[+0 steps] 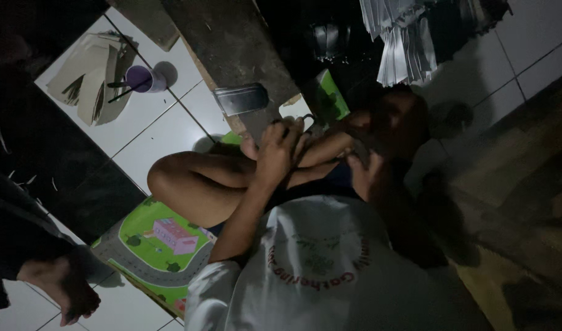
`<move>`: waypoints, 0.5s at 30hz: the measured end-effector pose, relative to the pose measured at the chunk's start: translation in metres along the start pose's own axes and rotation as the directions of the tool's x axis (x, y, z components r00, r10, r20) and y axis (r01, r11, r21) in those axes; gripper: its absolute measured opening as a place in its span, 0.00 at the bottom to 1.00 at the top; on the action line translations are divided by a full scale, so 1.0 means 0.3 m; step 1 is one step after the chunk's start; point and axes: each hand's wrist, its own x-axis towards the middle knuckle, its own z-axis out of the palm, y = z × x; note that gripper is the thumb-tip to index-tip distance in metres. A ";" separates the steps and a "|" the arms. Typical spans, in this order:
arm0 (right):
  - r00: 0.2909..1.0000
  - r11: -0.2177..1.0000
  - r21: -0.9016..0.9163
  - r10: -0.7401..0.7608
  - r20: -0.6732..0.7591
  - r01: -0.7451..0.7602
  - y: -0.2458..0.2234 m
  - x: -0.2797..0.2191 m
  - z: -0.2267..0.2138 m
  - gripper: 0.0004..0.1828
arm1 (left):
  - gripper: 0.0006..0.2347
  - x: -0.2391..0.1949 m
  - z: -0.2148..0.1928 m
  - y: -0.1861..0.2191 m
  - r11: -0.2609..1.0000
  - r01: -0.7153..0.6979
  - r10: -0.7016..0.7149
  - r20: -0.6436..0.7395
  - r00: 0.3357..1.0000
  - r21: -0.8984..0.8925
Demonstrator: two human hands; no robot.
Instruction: The person sits on a mat and sands a small rectangular piece of wood using a green sanding block. They repeatedly rub the block along the edges and surfaces of the wood, occasionally flipping the piece to work on different sides.
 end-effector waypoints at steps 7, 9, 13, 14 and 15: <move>0.981 0.876 -0.473 -0.003 0.196 0.097 0.024 0.086 0.110 0.24 | 0.14 -0.018 0.033 -0.027 0.999 -0.026 0.026 -0.013 1.000 -0.045; 0.999 0.865 -0.501 0.029 0.027 -0.011 0.001 0.071 0.118 0.25 | 0.14 -0.020 0.036 -0.042 0.999 -0.035 0.034 -0.006 0.999 -0.040; 0.940 0.817 -0.480 -0.338 0.049 0.318 0.018 0.091 0.117 0.24 | 0.14 -0.011 0.030 -0.031 0.996 -0.088 0.085 -0.069 0.994 -0.030; 0.981 0.778 -0.599 -0.138 0.133 0.191 0.021 0.082 0.151 0.25 | 0.14 -0.012 0.022 -0.029 0.997 -0.070 0.067 -0.061 0.996 -0.041; 0.982 0.692 -0.718 0.078 0.174 0.073 0.019 0.077 0.162 0.27 | 0.15 -0.006 0.022 -0.027 0.996 -0.061 0.058 -0.050 0.997 -0.060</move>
